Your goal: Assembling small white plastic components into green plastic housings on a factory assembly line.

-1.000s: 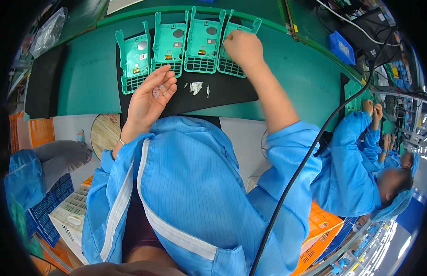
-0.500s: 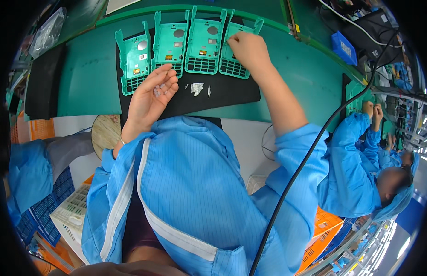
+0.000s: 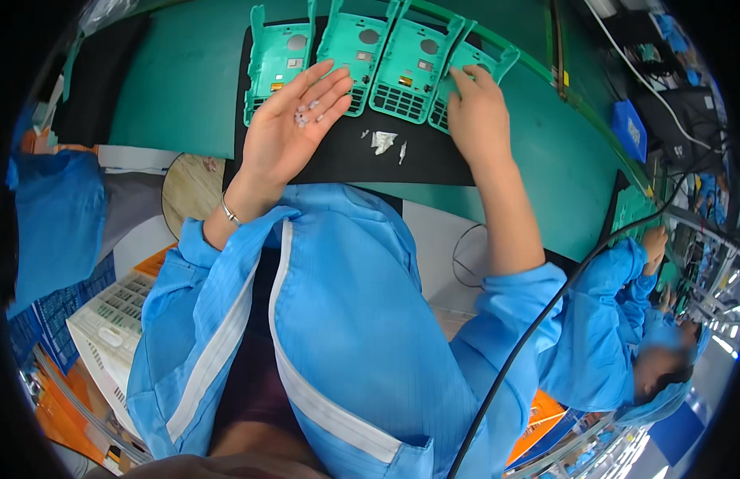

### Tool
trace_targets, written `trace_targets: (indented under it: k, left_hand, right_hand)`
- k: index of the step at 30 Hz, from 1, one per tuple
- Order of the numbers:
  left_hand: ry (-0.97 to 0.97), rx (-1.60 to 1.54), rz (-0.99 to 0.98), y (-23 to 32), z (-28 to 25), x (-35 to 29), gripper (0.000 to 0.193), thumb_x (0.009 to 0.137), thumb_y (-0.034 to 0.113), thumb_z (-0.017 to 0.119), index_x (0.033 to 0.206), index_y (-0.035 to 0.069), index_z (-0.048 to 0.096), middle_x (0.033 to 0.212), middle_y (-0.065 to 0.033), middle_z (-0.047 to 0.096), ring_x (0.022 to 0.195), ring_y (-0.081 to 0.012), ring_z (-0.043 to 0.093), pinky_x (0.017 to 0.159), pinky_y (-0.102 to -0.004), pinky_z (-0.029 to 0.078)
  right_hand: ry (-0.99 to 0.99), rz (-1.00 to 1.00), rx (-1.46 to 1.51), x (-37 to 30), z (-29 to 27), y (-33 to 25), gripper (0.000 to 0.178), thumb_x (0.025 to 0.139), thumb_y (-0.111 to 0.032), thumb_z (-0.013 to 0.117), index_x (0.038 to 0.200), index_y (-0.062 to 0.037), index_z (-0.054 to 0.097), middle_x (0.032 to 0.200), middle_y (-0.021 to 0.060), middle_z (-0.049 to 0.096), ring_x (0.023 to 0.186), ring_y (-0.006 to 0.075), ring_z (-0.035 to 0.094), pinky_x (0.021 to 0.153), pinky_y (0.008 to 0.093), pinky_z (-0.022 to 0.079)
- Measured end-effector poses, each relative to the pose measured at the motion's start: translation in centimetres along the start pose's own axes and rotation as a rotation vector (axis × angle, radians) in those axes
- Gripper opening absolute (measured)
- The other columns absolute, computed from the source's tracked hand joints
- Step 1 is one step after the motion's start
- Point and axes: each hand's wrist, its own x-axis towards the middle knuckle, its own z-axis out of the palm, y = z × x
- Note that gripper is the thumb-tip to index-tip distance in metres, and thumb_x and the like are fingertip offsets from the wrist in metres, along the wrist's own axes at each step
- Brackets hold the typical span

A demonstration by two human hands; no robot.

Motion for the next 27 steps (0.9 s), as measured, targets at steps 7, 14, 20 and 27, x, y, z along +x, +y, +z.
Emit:
trace_targets:
  k: [7, 14, 20, 27]
  left_hand:
    - [-0.049, -0.041, 0.043, 0.0, -0.9, -0.5, 0.046, 0.095, 0.024, 0.040, 0.131, -0.004, 0.034, 0.132, -0.0235, 0.039, 0.124, -0.0293, 0.039, 0.104, -0.0392, 0.032]
    - [-0.078, 0.026, 0.066, -0.4, -0.3, -0.7, 0.048, 0.094, 0.022, 0.043, 0.132, -0.004, 0.032, 0.131, -0.0210, 0.040, 0.124, -0.0263, 0.038, 0.104, -0.0353, 0.030]
    - [-0.063, 0.034, 0.005, -0.5, -0.5, -0.3, 0.049, 0.094, 0.022, 0.043, 0.132, -0.005, 0.031, 0.131, -0.0198, 0.041, 0.124, -0.0245, 0.039, 0.104, -0.0343, 0.030]
    - [-0.007, -0.051, 0.006, -0.2, -0.7, -0.4, 0.043, 0.091, 0.013, 0.048, 0.128, -0.007, 0.036, 0.125, -0.0185, 0.046, 0.120, -0.0236, 0.044, 0.102, -0.0348, 0.035]
  right_hand:
    - [0.030, -0.220, 0.460, -1.4, -0.2, -11.4, 0.005, 0.075, -0.011, 0.064, 0.078, -0.0064, 0.063, 0.075, 0.0060, 0.059, 0.068, 0.0221, 0.060, 0.056, 0.0324, 0.049]
    - [-0.067, -0.261, 0.068, -0.9, 0.2, -12.8, 0.006, 0.077, -0.015, 0.062, 0.077, -0.0087, 0.061, 0.069, 0.0044, 0.058, 0.062, 0.0218, 0.059, 0.051, 0.0322, 0.047]
    - [-0.190, -0.251, -0.028, 0.0, 0.0, -12.6, 0.008, 0.076, -0.015, 0.061, 0.075, -0.0077, 0.062, 0.066, 0.0066, 0.058, 0.059, 0.0243, 0.059, 0.051, 0.0342, 0.048]
    - [0.090, -0.146, 0.098, 3.2, 1.5, -6.3, 0.011, 0.078, -0.013, 0.057, 0.072, -0.0056, 0.063, 0.068, 0.0095, 0.060, 0.063, 0.0290, 0.060, 0.054, 0.0390, 0.048]
